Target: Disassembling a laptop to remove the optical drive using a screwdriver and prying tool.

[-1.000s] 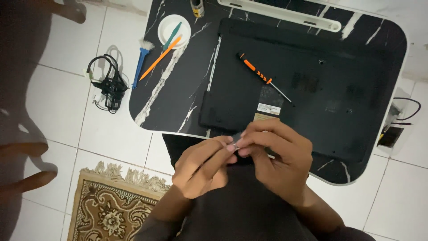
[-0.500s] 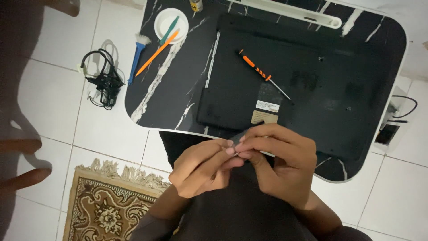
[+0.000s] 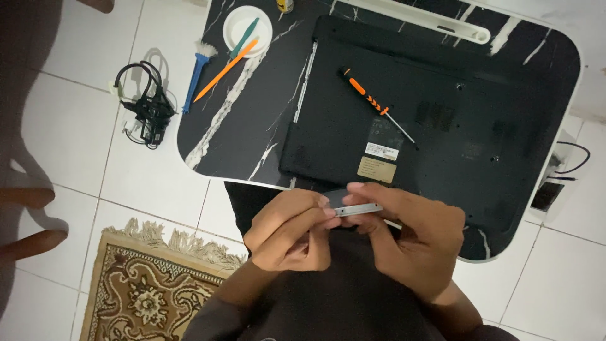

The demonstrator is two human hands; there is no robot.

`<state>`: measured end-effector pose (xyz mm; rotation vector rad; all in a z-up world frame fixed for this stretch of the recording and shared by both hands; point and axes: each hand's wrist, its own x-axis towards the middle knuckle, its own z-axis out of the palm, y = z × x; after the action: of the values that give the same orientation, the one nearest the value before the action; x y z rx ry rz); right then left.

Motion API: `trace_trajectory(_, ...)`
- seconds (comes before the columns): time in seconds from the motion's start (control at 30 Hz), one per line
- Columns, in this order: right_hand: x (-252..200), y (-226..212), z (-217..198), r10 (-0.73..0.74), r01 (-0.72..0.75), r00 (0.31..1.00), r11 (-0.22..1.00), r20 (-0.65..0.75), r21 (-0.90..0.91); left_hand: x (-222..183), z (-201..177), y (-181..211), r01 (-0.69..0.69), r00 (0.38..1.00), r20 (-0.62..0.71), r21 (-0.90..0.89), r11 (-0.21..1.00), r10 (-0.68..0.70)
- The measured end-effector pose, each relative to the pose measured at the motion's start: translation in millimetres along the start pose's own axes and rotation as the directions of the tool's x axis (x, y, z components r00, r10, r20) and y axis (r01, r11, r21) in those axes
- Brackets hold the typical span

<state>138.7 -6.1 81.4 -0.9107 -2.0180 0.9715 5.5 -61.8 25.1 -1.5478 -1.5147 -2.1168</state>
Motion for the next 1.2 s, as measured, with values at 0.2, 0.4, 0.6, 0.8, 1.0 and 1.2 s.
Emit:
trace_trajectory(0.2, -3.9, 5.1, 4.3, 0.046, -0.047, 0.997, 0.998, -0.055, -0.033, 2.2, -4.0, -10.8, -0.060, 0.994, 0.091, -0.057, 0.997, 0.065)
trace_trajectory(0.4, -7.7, 10.8, 6.2, 0.043, -0.044, 0.997, 0.999, -0.072, -0.022, 2.2, -5.3, -19.4, -0.129, 0.983, 0.119, -0.076, 0.989, 0.138)
trace_trajectory(0.6, -4.1, 8.8, 6.7, 0.038, -0.040, 0.998, 0.999, -0.057, -0.029, 6.1, -6.4, -21.0, -0.101, 0.980, 0.160, -0.100, 0.990, 0.116)
trace_trajectory(0.8, -4.3, 11.0, 9.9, 0.084, -0.083, 0.993, 0.996, -0.078, 0.010, 11.8, -8.2, -16.3, -0.032, 0.972, 0.230, -0.096, 0.995, 0.053)
trace_trajectory(1.0, -8.9, 13.5, 9.3, 0.104, -0.101, 0.992, 0.994, -0.077, 0.042, 10.6, -12.8, -9.6, 0.012, 0.961, 0.275, -0.062, 0.998, 0.005)
trace_trajectory(1.2, -13.2, 12.0, 11.3, 0.073, -0.070, 0.994, 0.997, -0.080, 0.037, 7.9, -7.7, -13.2, -0.094, 0.982, 0.159, -0.083, 0.992, 0.106)
